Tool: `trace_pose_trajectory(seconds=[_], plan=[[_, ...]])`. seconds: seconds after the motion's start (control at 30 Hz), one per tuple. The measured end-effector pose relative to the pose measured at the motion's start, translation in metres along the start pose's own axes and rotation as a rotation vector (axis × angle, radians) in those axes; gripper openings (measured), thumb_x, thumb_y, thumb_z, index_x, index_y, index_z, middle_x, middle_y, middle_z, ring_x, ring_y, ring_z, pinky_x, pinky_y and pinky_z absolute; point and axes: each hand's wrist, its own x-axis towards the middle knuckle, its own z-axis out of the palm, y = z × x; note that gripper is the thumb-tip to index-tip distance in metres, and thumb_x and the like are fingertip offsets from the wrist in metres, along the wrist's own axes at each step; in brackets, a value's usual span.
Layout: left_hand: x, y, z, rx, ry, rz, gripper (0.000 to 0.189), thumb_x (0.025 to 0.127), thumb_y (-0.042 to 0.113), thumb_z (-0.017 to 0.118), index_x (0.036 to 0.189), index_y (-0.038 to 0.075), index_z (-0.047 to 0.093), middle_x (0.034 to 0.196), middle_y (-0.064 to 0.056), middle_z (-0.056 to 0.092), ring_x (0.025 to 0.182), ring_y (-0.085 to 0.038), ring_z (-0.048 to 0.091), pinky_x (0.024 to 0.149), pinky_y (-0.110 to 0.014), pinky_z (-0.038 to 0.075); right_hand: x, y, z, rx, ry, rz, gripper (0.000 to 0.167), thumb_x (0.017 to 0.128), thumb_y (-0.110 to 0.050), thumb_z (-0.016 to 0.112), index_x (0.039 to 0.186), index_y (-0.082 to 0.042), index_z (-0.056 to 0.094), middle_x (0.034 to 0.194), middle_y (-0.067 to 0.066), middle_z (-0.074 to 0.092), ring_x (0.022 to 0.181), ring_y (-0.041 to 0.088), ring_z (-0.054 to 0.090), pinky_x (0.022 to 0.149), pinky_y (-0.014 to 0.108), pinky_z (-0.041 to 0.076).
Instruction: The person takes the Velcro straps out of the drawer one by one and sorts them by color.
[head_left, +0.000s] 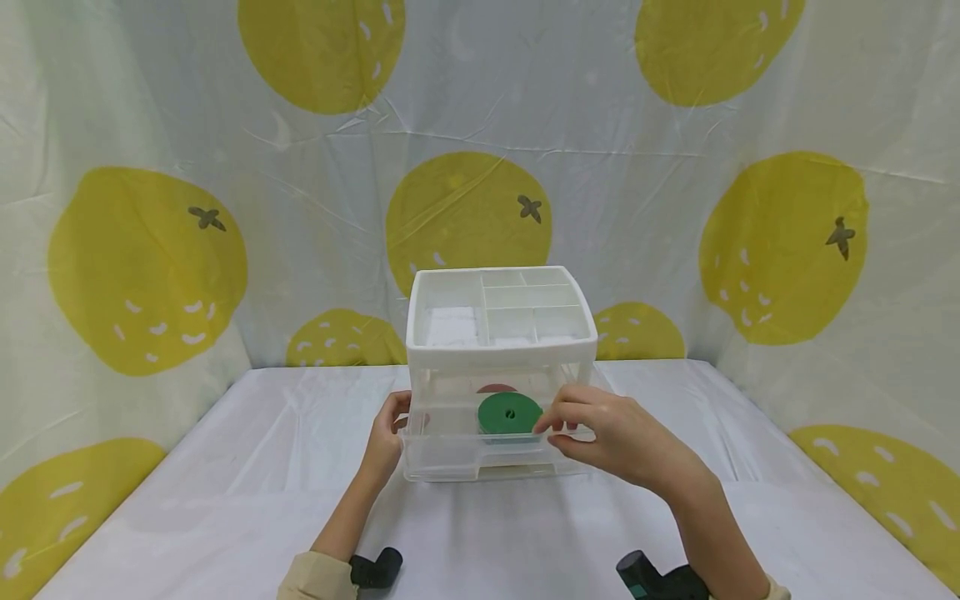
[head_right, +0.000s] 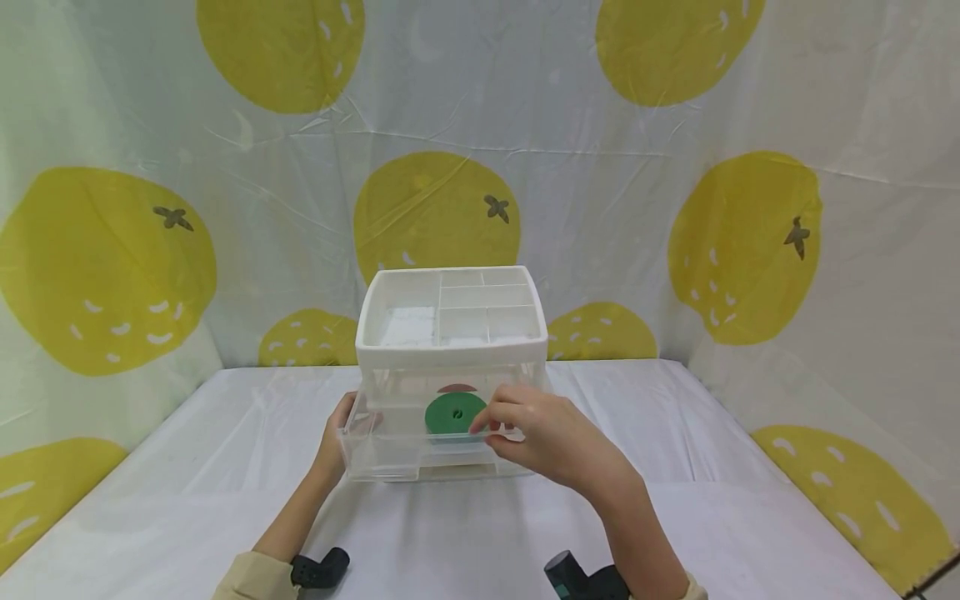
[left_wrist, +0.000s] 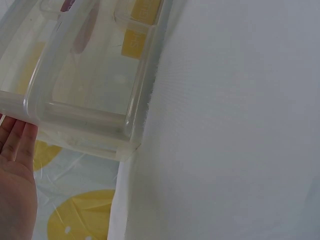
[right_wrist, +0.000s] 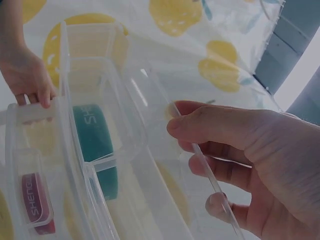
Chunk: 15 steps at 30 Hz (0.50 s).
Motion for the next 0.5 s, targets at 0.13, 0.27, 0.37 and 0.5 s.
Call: trace_pose_trajectory(seconds=[0.13,0.27,0.37,0.5], plan=[[-0.0006,0.0010,0.0003,0.006,0.005,0.003,0.036,0.078,-0.004,0.062,0.112,-0.002,0.050,0.092,0.004,0.054,0.087,-0.002,0.053,0.080,-0.026,0.046,-0.0002,-0.0004,-0.0002,0.011,0.005,-0.007,0.026,0.068,-0.001,0.072,0.086,-0.020,0.067,0.084,-0.015,0.056,0.073,0.000,0.051,0.062,0.008,0.040],[-0.0020,0.0030,0.0005,0.006,0.001,0.000,0.036,0.079,-0.002,0.062,0.113,-0.003,0.049,0.094,0.000,0.055,0.087,-0.002,0.052,0.081,-0.026,0.045,-0.0003,-0.0007,-0.0002,0.013,0.012,-0.016,0.027,0.068,-0.001,0.071,0.086,-0.020,0.066,0.084,-0.015,0.057,0.073,0.000,0.050,0.064,0.007,0.039],[-0.0020,0.0034,0.0004,0.009,-0.007,-0.003,0.037,0.079,-0.002,0.062,0.114,-0.003,0.048,0.096,-0.002,0.055,0.087,-0.002,0.052,0.081,-0.026,0.045,-0.0001,-0.0005,-0.0003,0.020,0.018,-0.022,0.026,0.069,0.000,0.070,0.087,-0.020,0.066,0.084,-0.015,0.057,0.074,0.000,0.050,0.066,0.006,0.039],[-0.0011,0.0040,0.0004,0.005,-0.006,-0.008,0.038,0.080,-0.002,0.062,0.115,-0.003,0.048,0.096,-0.002,0.055,0.087,-0.002,0.052,0.081,-0.025,0.045,0.0008,0.0000,-0.0001,0.026,0.021,-0.017,0.024,0.070,-0.003,0.070,0.087,-0.020,0.066,0.083,-0.016,0.057,0.074,-0.001,0.050,0.067,0.008,0.040]])
